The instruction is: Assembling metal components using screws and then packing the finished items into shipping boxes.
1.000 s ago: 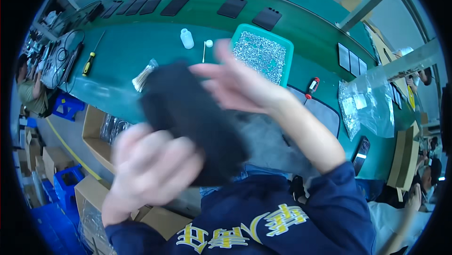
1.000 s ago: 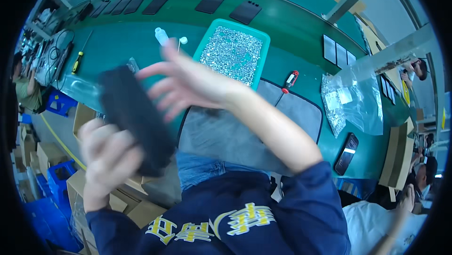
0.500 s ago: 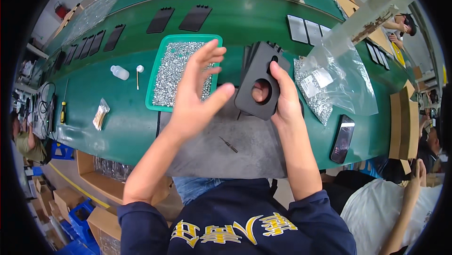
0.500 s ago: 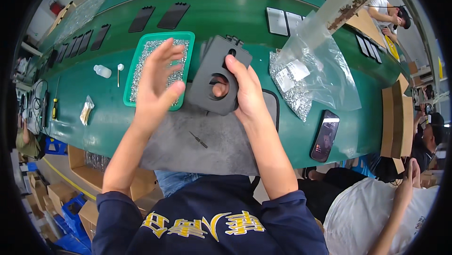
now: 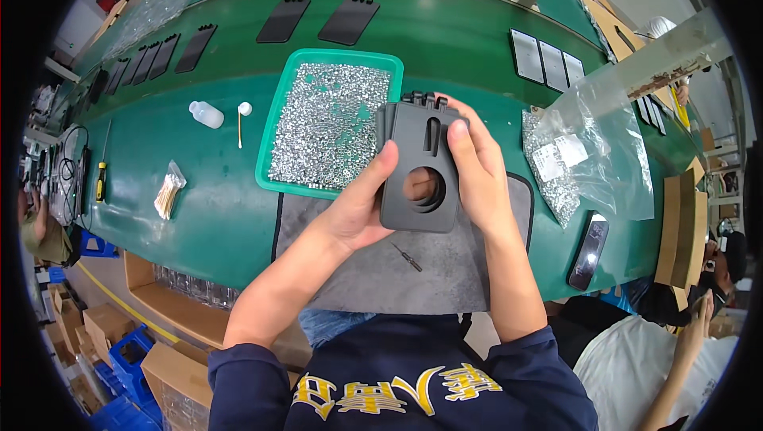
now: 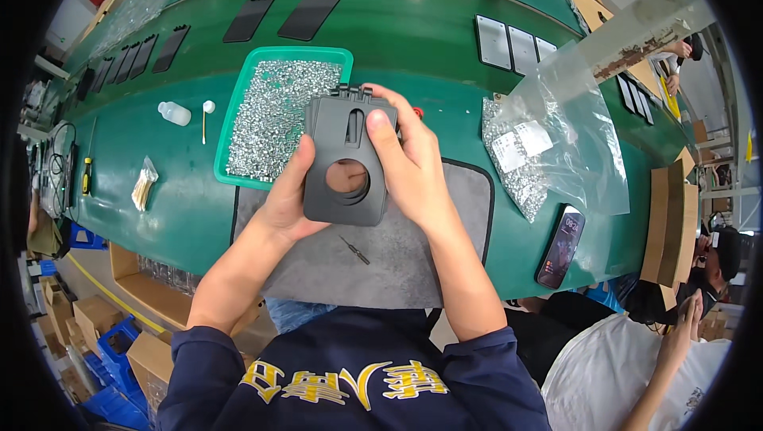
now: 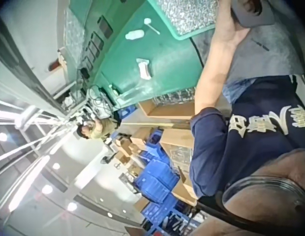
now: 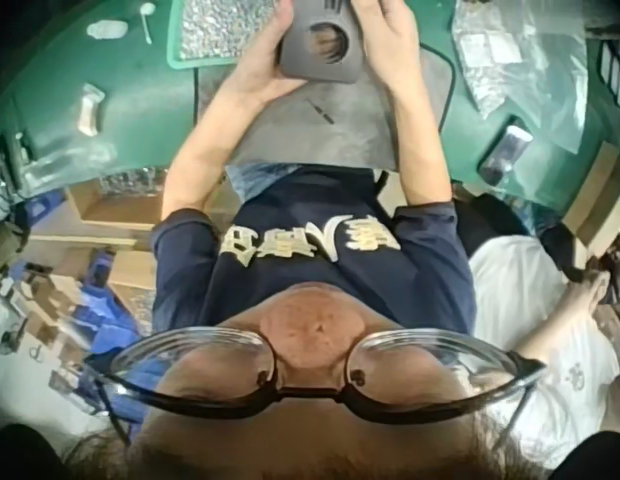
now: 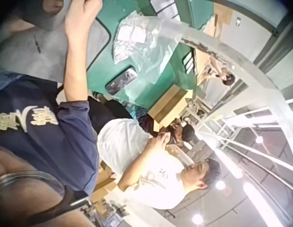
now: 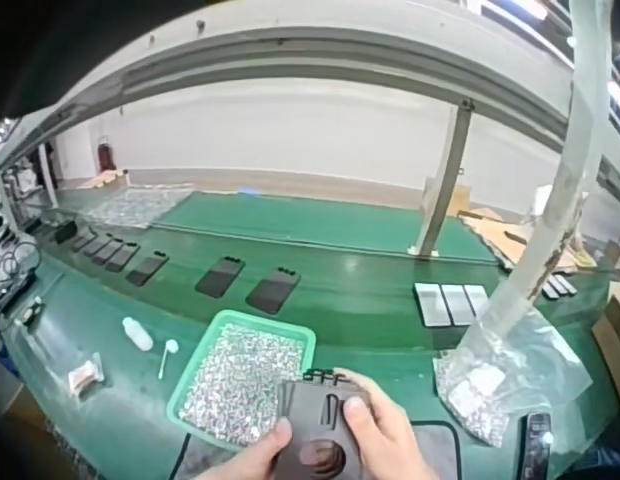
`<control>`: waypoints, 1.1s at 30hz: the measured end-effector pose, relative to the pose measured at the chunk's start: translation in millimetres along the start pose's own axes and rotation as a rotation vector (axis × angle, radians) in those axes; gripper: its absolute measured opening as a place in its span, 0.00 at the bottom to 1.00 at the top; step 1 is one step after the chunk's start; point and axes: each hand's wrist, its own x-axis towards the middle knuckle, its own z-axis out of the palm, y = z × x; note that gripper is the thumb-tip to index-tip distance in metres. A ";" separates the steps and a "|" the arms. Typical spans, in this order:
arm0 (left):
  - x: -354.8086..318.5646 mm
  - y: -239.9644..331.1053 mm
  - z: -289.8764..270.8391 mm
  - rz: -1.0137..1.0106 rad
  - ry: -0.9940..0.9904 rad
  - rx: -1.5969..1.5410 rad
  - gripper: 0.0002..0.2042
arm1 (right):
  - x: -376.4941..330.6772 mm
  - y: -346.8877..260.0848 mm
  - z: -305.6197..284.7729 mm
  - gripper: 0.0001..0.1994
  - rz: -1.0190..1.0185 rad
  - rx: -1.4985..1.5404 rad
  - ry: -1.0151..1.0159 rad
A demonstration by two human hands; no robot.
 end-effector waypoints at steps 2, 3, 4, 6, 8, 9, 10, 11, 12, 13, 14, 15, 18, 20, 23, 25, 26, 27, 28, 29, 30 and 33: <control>-3.2 1.2 -9.2 -0.036 0.002 -0.042 0.34 | -4.4 -0.8 3.4 0.25 0.062 0.073 -0.022; -4.7 1.7 -13.1 -0.055 0.003 -0.062 0.34 | -5.8 -0.1 4.7 0.25 0.094 0.110 -0.033; -5.9 2.6 -16.1 -0.056 0.005 -0.070 0.34 | -6.3 2.0 3.6 0.25 0.101 0.106 -0.035; -8.5 5.1 -20.9 -0.055 -0.037 -0.026 0.30 | -7.7 8.9 -6.0 0.24 0.003 0.041 -0.047; -9.5 6.9 -22.7 -0.053 -0.082 0.020 0.27 | -9.1 13.2 -12.5 0.22 -0.097 -0.024 -0.059; -9.6 7.4 -22.6 -0.053 -0.079 0.013 0.27 | -10.3 13.2 -11.4 0.22 -0.091 -0.027 -0.062; -9.4 8.8 -20.8 -0.035 -0.071 0.037 0.27 | -12.0 11.1 -10.0 0.21 -0.087 -0.011 -0.067; -8.9 10.5 -18.6 -0.017 -0.062 0.062 0.26 | -13.7 7.8 -8.4 0.19 -0.083 0.005 -0.072; -8.0 11.7 -16.8 0.001 -0.054 0.087 0.26 | -15.0 4.2 -7.3 0.18 -0.079 0.022 -0.077; -6.8 11.6 -16.7 0.018 -0.045 0.114 0.26 | -15.6 1.4 -6.9 0.17 -0.075 0.040 -0.081; -6.1 10.8 -17.5 0.018 -0.043 0.111 0.26 | -15.8 -2.5 -7.5 0.17 -0.072 0.039 -0.083; -5.1 9.5 -18.8 0.018 -0.033 0.096 0.28 | -15.8 -6.9 -9.7 0.15 -0.026 0.163 -0.046; -2.5 6.9 -21.2 0.020 -0.003 0.054 0.34 | -15.1 -15.4 -19.2 0.13 0.112 0.536 0.067; -1.7 9.9 -16.3 0.023 0.016 0.043 0.34 | -14.5 -11.7 -27.0 0.12 0.150 0.648 0.043; -1.0 17.3 -6.3 0.028 0.061 0.024 0.35 | -12.9 -6.2 -34.6 0.12 0.250 0.987 -0.018; -0.7 16.3 -6.3 0.036 0.060 0.028 0.32 | -14.4 -4.7 -27.2 0.12 0.238 0.874 0.004; -0.7 15.6 -6.8 0.043 0.054 0.028 0.30 | -15.6 -4.2 -20.9 0.12 0.224 0.757 0.028; -1.0 14.9 -7.4 0.050 0.048 0.029 0.28 | -16.8 -3.8 -14.3 0.11 0.209 0.639 0.051; -1.9 14.7 -8.1 0.057 0.042 0.030 0.26 | -17.8 -3.4 -8.4 0.11 0.194 0.521 0.074; -2.5 14.4 -8.3 0.058 0.044 0.030 0.26 | -18.1 -3.9 -3.7 0.11 0.195 0.523 0.072; -3.5 13.9 -8.4 0.080 0.066 0.147 0.26 | -18.3 -5.3 1.5 0.11 0.173 0.421 0.084; -6.0 11.5 -9.0 0.143 0.130 0.498 0.25 | -18.8 -8.0 10.9 0.10 0.104 0.117 0.119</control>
